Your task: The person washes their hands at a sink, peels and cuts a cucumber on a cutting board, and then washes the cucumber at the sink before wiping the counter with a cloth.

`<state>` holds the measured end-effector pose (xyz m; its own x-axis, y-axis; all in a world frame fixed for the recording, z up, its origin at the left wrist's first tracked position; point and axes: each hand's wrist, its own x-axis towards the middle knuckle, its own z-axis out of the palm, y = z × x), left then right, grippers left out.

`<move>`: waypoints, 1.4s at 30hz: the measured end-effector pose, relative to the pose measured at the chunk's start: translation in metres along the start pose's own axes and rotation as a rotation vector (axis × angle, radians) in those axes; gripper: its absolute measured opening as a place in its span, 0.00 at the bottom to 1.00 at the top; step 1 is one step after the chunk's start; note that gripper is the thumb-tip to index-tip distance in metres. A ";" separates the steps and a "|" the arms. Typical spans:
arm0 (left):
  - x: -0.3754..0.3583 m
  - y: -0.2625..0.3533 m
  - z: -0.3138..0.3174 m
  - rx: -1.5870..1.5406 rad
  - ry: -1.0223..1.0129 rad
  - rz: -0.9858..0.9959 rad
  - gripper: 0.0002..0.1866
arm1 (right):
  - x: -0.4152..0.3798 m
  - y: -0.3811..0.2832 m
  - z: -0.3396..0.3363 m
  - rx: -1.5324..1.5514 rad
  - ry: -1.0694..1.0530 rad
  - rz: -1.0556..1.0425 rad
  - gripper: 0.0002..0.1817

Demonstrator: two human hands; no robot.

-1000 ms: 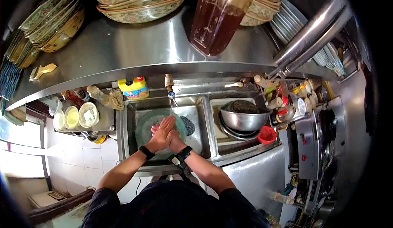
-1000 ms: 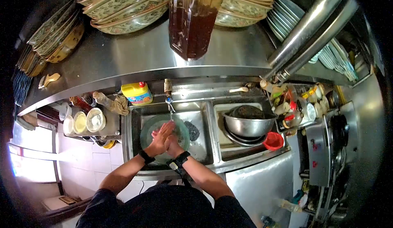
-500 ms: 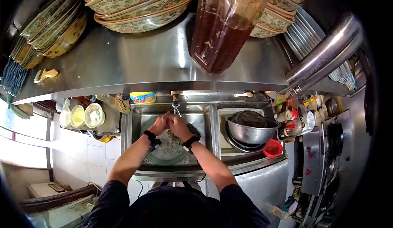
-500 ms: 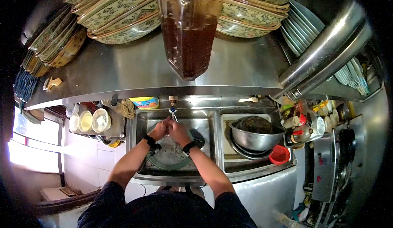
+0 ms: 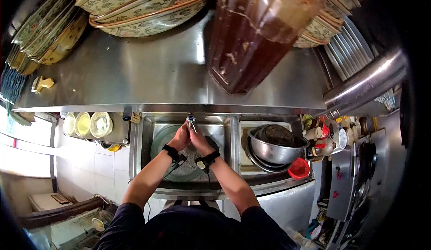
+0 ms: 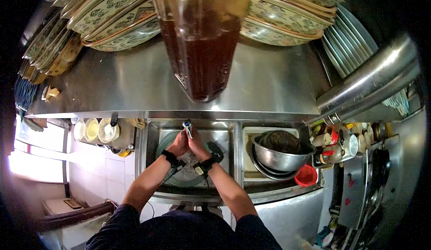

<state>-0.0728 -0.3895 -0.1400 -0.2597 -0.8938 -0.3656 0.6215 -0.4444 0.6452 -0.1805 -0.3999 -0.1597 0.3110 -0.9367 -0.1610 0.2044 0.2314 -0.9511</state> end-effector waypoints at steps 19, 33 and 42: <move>0.012 -0.006 0.001 0.707 -0.124 0.222 0.12 | -0.070 -0.178 -0.001 -1.423 0.074 -0.666 0.13; 0.000 0.003 0.012 -0.027 -0.110 -0.169 0.12 | -0.086 -0.162 -0.007 -1.078 0.039 -0.317 0.17; 0.052 -0.024 -0.007 -0.120 -0.134 -0.064 0.09 | -0.038 -0.046 -0.020 -0.473 -0.007 -0.195 0.29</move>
<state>-0.0961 -0.4245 -0.1795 -0.3924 -0.8676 -0.3054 0.6822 -0.4972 0.5361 -0.2199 -0.3804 -0.1151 0.3158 -0.9483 0.0317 -0.1823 -0.0934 -0.9788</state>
